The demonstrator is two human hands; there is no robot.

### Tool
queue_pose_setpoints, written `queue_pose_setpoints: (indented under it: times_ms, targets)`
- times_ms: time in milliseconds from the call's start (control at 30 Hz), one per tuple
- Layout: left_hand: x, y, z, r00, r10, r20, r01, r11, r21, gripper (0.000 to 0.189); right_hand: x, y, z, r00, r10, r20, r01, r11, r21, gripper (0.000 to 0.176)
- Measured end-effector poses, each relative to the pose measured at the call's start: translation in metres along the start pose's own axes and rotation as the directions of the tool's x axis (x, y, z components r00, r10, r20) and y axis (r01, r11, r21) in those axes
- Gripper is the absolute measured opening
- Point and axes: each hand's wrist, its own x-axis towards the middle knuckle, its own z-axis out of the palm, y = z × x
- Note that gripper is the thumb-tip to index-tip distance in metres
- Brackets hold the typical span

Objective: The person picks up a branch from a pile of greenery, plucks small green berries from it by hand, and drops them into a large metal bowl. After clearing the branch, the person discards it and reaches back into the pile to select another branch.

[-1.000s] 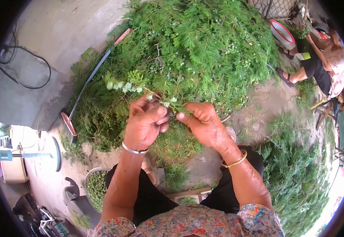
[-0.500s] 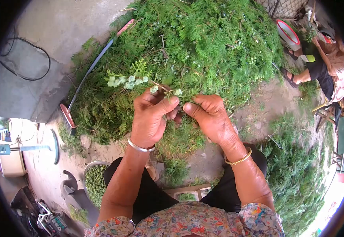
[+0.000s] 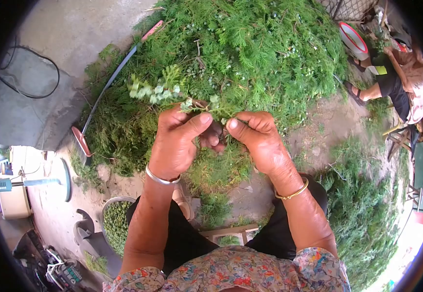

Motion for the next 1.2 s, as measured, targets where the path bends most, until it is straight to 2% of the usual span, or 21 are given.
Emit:
queue_pose_setpoints:
  times_ms: [67,133,200,233,300,467,533,600,667,733,800,867,900,933,1000,1033,1067,1100,1133,1167,1200]
  targets:
    - [-0.001,-0.005,0.001,0.999,0.007,0.032,0.0,0.976,-0.217,0.021,0.003,0.007,0.003,0.996,-0.065,-0.053,0.074,0.98,0.185,0.022]
    - [-0.001,-0.012,0.002,0.999,-0.015,0.029,0.022,0.967,-0.253,0.017,0.004,0.009,0.002,0.995,-0.077,-0.07,0.091,0.971,0.22,0.022]
    - [-0.001,-0.02,0.004,0.998,0.005,0.061,0.026,0.866,-0.499,0.017,0.003,0.007,0.001,0.992,-0.087,-0.088,0.107,0.961,0.254,0.022]
    - [0.002,-0.024,0.002,0.991,0.051,0.121,0.02,0.855,-0.519,0.02,0.002,0.003,0.001,0.992,-0.108,-0.068,0.123,0.957,0.262,0.022]
    - [0.002,-0.025,0.002,0.997,-0.006,0.08,0.046,0.857,-0.513,0.019,0.002,0.001,-0.002,0.99,-0.129,-0.052,0.138,0.952,0.271,0.022]
    - [-0.001,-0.011,-0.004,0.993,-0.116,0.012,0.108,0.881,-0.461,0.019,-0.002,-0.002,0.004,0.97,-0.224,-0.091,0.222,0.975,-0.029,0.024]
    - [-0.002,-0.007,-0.003,0.992,-0.12,0.042,0.126,0.873,-0.472,0.021,0.0,0.001,0.002,0.973,-0.227,-0.046,0.224,0.973,-0.065,0.024]
    - [-0.004,-0.001,0.0,0.991,-0.135,0.001,0.127,0.932,-0.34,0.019,-0.001,0.001,0.005,0.97,-0.218,-0.103,0.217,0.976,-0.028,0.022]
    - [-0.003,-0.006,0.003,0.988,-0.145,-0.046,0.12,0.93,-0.348,0.018,0.0,0.004,0.004,0.972,-0.216,-0.094,0.216,0.976,-0.013,0.022]
    - [-0.002,-0.008,0.003,0.996,-0.079,-0.04,0.068,0.972,-0.227,0.013,0.0,0.005,0.004,0.974,-0.212,-0.085,0.213,0.977,0.002,0.022]
    - [-0.003,-0.01,0.005,0.997,-0.059,-0.058,0.046,0.98,-0.196,0.01,-0.001,0.003,0.005,0.955,-0.277,-0.107,0.257,0.951,-0.173,0.021]
    - [-0.003,-0.016,0.011,0.979,-0.046,-0.197,-0.009,0.962,-0.273,0.009,0.002,0.007,0.003,0.97,-0.222,-0.097,0.21,0.97,-0.123,0.021]
    - [-0.003,-0.017,0.011,0.982,-0.066,-0.179,-0.004,0.931,-0.364,0.01,0.004,0.009,0.002,0.982,-0.17,-0.083,0.164,0.984,-0.074,0.021]
    - [0.0,-0.02,0.007,0.982,-0.065,-0.18,-0.005,0.931,-0.364,0.01,0.005,0.012,0.003,0.982,-0.17,-0.082,0.164,0.984,-0.074,0.021]
    - [0.007,-0.024,-0.003,0.952,-0.183,-0.245,0.002,0.805,-0.593,0.017,0.006,0.015,0.006,0.94,-0.309,-0.146,0.317,0.948,0.034,0.019]
    - [0.008,-0.022,-0.005,0.949,-0.202,-0.243,0.004,0.777,-0.629,0.016,0.005,0.014,0.006,0.94,-0.31,-0.145,0.317,0.948,0.034,0.019]
    - [0.007,-0.017,-0.006,0.949,-0.201,-0.243,0.004,0.778,-0.629,0.016,0.004,0.012,0.004,0.948,-0.298,-0.113,0.293,0.954,-0.056,0.02]
    - [0.004,-0.01,-0.007,0.977,-0.127,-0.172,0.017,0.848,-0.529,0.019,0.003,0.01,0.003,0.956,-0.283,-0.084,0.269,0.952,-0.147,0.02]
    - [0.002,-0.006,-0.008,0.994,-0.061,-0.09,0.018,0.907,-0.422,0.024,0.003,0.007,0.002,0.955,-0.283,-0.084,0.269,0.952,-0.147,0.02]
    - [0.002,-0.004,-0.011,0.997,-0.071,-0.041,0.047,0.902,-0.428,0.032,0.003,0.004,0.001,0.958,-0.285,-0.011,0.282,0.952,-0.119,0.021]
    - [0.0,-0.004,-0.011,0.996,-0.072,-0.044,0.047,0.903,-0.428,0.032,0.003,0.001,0.0,0.956,-0.287,0.064,0.292,0.952,-0.089,0.023]
